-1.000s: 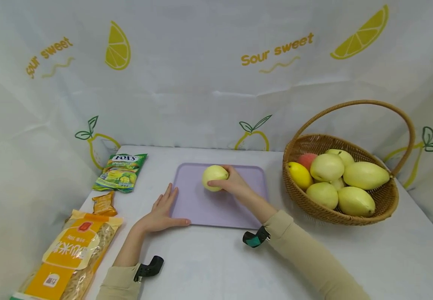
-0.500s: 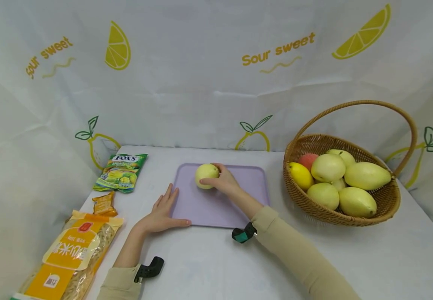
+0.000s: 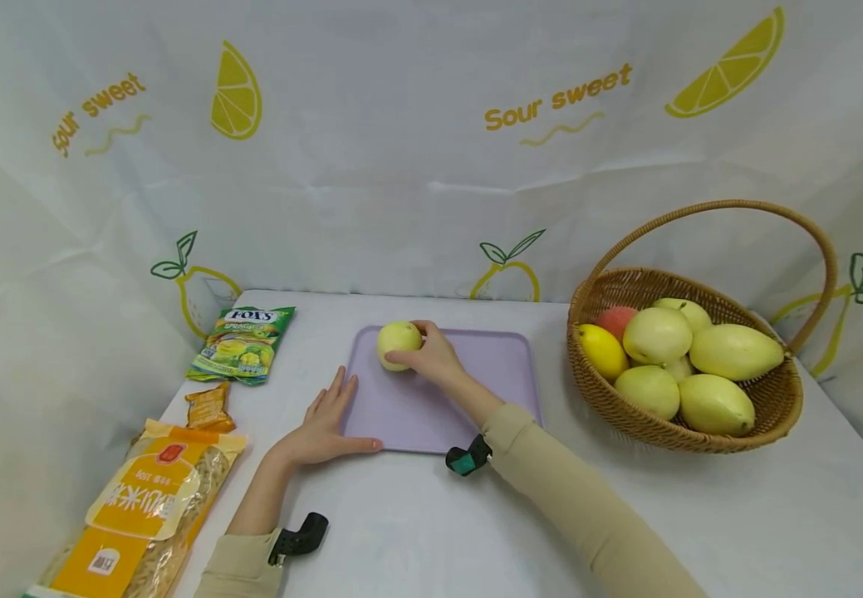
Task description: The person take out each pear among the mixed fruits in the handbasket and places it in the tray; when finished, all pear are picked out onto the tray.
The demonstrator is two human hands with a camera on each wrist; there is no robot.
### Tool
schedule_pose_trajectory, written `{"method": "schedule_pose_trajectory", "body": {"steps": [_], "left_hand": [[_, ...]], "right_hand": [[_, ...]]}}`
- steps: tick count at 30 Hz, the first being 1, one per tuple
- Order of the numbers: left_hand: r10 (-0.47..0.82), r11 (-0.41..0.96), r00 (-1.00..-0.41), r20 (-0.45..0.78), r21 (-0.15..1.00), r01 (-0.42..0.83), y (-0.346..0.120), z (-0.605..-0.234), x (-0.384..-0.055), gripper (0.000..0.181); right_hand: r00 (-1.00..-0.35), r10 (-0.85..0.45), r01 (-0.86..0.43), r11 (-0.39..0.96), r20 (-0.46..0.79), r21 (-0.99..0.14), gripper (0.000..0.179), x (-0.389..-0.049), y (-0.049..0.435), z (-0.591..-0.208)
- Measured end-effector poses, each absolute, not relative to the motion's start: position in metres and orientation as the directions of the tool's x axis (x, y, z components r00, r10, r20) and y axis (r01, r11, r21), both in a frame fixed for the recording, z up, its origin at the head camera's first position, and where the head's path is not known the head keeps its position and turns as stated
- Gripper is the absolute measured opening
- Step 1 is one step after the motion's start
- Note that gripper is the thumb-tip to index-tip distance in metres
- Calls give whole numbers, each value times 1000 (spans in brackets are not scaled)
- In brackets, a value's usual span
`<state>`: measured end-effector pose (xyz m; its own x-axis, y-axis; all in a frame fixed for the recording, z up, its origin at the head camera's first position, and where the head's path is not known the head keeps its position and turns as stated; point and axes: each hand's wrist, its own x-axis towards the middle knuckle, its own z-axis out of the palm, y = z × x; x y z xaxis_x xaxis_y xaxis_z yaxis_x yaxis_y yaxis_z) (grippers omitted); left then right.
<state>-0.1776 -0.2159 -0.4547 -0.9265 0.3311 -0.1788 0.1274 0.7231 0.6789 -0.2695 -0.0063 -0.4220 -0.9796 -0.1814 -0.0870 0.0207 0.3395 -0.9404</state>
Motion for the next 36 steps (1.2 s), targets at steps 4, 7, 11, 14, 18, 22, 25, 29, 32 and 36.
{"method": "schedule_pose_trajectory", "body": {"steps": [4, 7, 11, 14, 18, 22, 25, 29, 32, 36], "left_hand": [[330, 724, -926, -181, 679, 126, -216, -453, -178, 117], [328, 722, -926, -187, 682, 118, -215, -452, -178, 118], [329, 720, -924, -193, 684, 113, -215, -452, -178, 118], [333, 721, -923, -193, 683, 117, -216, -452, -177, 117], [334, 722, -923, -189, 681, 122, -216, -453, -176, 117], [334, 718, -924, -187, 686, 121, -216, -452, -176, 117], [334, 716, -924, -185, 687, 121, -216, -451, -176, 116], [338, 715, -924, -180, 687, 128, -216, -452, -176, 116], [345, 715, -923, -172, 685, 139, -216, -452, -176, 116], [345, 717, -925, -162, 681, 148, -216, -451, -175, 117]], "right_hand": [[-982, -178, 0, 350, -66, -937, 76, -273, -11, -422], [-983, -181, -31, 367, -38, -930, 75, -276, -16, -422], [-981, -194, -79, 394, 1, -916, 74, -279, -22, -420], [-978, -205, -117, 422, 31, -899, 73, -281, -26, -421], [-971, -229, -166, 450, 66, -878, 74, -284, -30, -424], [-964, -252, -196, 464, 83, -864, 75, -284, -34, -425], [-963, -255, -204, 472, 89, -858, 75, -284, -35, -426], [-963, -250, -210, 470, 98, -857, 76, -283, -35, -427], [-966, -241, -201, 453, 97, -869, 79, -281, -34, -428], [-971, -229, -156, 397, 67, -904, 82, -278, -32, -430]]}}
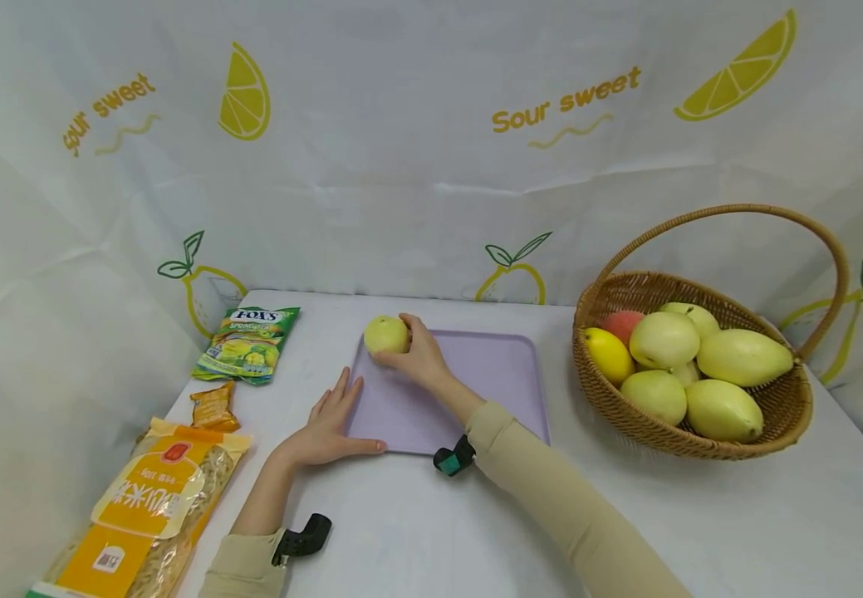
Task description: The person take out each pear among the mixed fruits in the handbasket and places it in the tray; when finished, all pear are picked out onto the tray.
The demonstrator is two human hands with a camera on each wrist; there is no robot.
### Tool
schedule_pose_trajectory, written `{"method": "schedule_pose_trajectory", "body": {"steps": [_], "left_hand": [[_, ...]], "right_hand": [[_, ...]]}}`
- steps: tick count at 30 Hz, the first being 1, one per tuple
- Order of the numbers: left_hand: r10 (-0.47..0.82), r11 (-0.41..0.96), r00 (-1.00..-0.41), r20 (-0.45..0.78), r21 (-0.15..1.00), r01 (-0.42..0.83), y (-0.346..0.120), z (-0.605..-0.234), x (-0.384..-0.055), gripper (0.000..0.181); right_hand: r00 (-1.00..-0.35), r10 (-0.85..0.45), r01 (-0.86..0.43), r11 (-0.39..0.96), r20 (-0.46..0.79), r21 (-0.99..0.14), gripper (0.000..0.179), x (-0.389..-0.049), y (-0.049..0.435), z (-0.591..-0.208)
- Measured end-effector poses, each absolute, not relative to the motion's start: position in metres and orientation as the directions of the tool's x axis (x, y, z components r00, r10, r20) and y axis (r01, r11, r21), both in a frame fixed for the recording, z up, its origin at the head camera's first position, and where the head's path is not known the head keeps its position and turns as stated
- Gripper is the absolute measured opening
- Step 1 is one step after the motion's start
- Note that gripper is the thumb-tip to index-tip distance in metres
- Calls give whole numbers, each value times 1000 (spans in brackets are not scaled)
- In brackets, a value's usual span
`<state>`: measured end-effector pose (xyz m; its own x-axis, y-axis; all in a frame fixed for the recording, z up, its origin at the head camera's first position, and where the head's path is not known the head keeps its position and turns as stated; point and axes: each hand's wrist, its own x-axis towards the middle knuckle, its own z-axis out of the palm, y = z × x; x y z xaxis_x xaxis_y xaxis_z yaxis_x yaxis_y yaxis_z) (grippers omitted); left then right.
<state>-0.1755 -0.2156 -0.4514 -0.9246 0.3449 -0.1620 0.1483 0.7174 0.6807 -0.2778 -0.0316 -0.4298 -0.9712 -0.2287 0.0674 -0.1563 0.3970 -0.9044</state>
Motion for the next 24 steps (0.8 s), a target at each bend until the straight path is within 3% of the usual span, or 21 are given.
{"method": "schedule_pose_trajectory", "body": {"steps": [13, 24], "left_hand": [[330, 726, -926, -184, 677, 125, -216, -453, -176, 114], [328, 725, -925, -192, 679, 117, -214, -451, -174, 113]], "right_hand": [[-986, -158, 13, 267, -57, -964, 72, -254, -7, -436], [-961, -274, 8, 106, -37, -994, 32, -223, 31, -438]]}}
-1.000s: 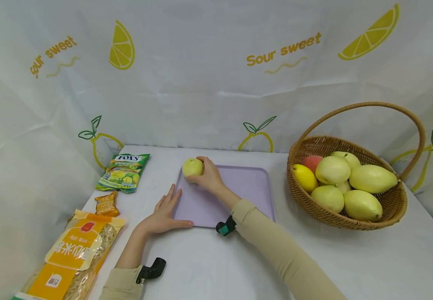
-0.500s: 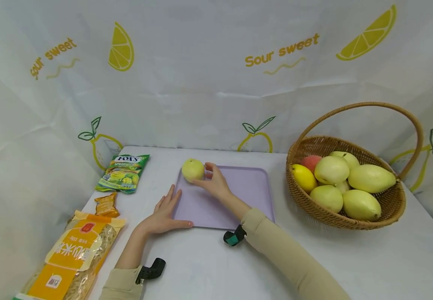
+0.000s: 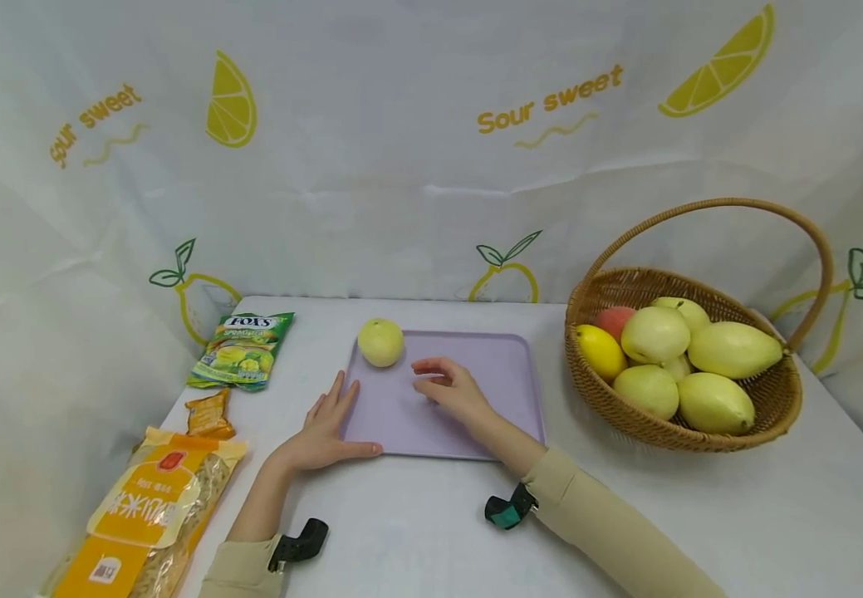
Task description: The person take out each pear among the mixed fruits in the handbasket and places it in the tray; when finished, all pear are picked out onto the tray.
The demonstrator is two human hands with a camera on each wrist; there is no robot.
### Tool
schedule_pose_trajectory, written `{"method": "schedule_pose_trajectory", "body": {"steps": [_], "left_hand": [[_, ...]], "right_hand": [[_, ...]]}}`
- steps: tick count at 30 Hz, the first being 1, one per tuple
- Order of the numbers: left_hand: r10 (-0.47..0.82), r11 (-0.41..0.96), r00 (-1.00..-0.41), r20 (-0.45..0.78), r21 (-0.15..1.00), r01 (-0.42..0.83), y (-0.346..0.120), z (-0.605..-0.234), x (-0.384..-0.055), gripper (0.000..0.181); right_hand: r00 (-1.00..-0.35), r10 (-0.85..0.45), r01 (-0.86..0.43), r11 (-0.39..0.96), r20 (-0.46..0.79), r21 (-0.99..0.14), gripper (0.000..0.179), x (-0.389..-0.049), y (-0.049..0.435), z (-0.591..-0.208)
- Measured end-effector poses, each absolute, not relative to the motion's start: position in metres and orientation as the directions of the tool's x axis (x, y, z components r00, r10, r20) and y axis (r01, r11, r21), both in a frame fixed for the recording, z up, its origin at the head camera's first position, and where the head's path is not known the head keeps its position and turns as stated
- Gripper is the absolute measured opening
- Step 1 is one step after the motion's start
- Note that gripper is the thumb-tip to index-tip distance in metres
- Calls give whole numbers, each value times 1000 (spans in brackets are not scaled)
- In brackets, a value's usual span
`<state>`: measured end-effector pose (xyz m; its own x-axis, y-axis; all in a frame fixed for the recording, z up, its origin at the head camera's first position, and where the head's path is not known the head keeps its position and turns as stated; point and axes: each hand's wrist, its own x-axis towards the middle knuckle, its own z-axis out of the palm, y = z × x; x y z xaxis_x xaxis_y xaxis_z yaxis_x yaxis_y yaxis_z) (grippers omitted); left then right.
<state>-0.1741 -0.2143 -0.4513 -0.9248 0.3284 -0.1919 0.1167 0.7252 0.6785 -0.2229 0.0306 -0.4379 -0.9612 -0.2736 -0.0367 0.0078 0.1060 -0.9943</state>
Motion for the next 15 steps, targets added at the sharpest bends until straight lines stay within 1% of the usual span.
{"method": "schedule_pose_trajectory", "body": {"steps": [3, 7, 15], "left_hand": [[332, 728, -925, -185, 674, 126, -214, -451, -174, 113], [337, 724, -925, -177, 676, 134, -215, -452, -174, 113], [339, 729, -924, -178, 670, 139, -217, -453, -174, 112]], "right_hand": [[-950, -306, 41, 88, -67, -995, 28, -215, 40, -437], [-933, -347, 74, 89, -100, -993, 28, -208, 51, -440], [-895, -435, 49, 118, -96, -992, 30, -193, 72, -439]]}}
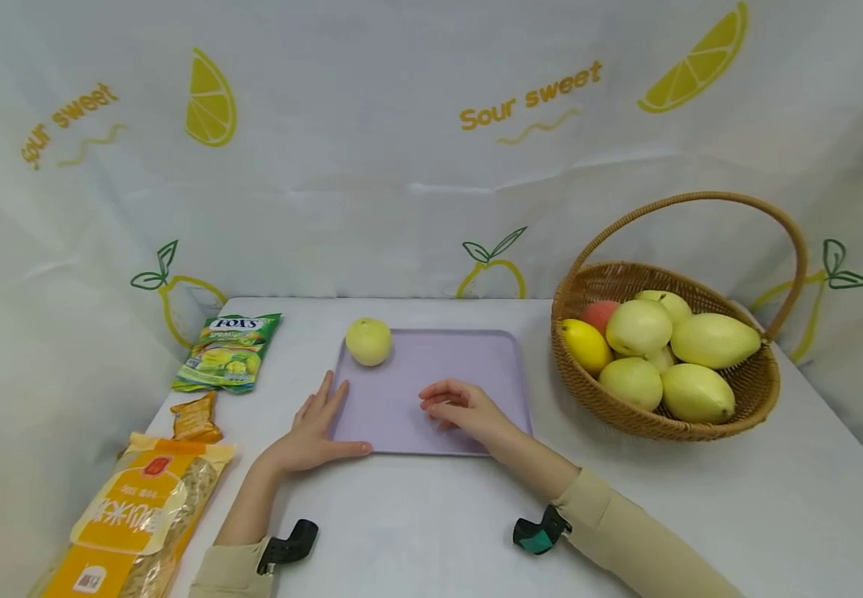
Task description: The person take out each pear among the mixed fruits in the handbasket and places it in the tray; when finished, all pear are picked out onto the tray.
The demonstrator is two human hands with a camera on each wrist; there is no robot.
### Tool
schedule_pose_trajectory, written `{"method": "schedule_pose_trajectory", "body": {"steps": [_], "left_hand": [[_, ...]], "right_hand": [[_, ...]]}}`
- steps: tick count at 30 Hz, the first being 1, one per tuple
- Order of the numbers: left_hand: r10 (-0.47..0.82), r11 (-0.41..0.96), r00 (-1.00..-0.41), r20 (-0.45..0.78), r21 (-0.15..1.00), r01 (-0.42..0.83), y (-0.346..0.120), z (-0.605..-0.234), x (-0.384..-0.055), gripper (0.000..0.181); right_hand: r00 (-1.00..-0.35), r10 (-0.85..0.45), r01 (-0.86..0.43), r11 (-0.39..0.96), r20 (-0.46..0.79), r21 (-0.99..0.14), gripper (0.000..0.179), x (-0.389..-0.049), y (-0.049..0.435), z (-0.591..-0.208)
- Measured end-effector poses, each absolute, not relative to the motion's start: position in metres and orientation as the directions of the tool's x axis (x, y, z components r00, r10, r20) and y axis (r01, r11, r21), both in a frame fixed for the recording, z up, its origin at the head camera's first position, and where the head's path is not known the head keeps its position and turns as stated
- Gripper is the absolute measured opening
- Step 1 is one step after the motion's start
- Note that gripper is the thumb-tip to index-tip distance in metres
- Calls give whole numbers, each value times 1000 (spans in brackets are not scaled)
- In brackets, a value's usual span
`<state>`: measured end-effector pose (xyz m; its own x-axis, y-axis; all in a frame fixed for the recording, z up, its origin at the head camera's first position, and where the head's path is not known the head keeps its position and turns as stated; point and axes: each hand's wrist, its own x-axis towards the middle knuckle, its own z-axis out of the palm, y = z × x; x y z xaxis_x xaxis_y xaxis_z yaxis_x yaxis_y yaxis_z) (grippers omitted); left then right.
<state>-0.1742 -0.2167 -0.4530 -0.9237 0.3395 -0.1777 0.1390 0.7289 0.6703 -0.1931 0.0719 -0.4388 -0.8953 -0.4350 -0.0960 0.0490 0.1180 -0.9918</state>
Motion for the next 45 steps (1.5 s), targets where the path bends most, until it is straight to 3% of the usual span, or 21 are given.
{"method": "schedule_pose_trajectory", "body": {"steps": [26, 45], "left_hand": [[345, 717, -928, -139, 677, 165, -222, -451, -170, 110], [349, 721, -928, -133, 670, 176, -219, -455, -172, 110]], "right_hand": [[-846, -521, 27, 179, -118, -984, 32, -153, 147, -407], [-797, -604, -225, 308, -7, -924, 25, -125, 202, -359]]}}
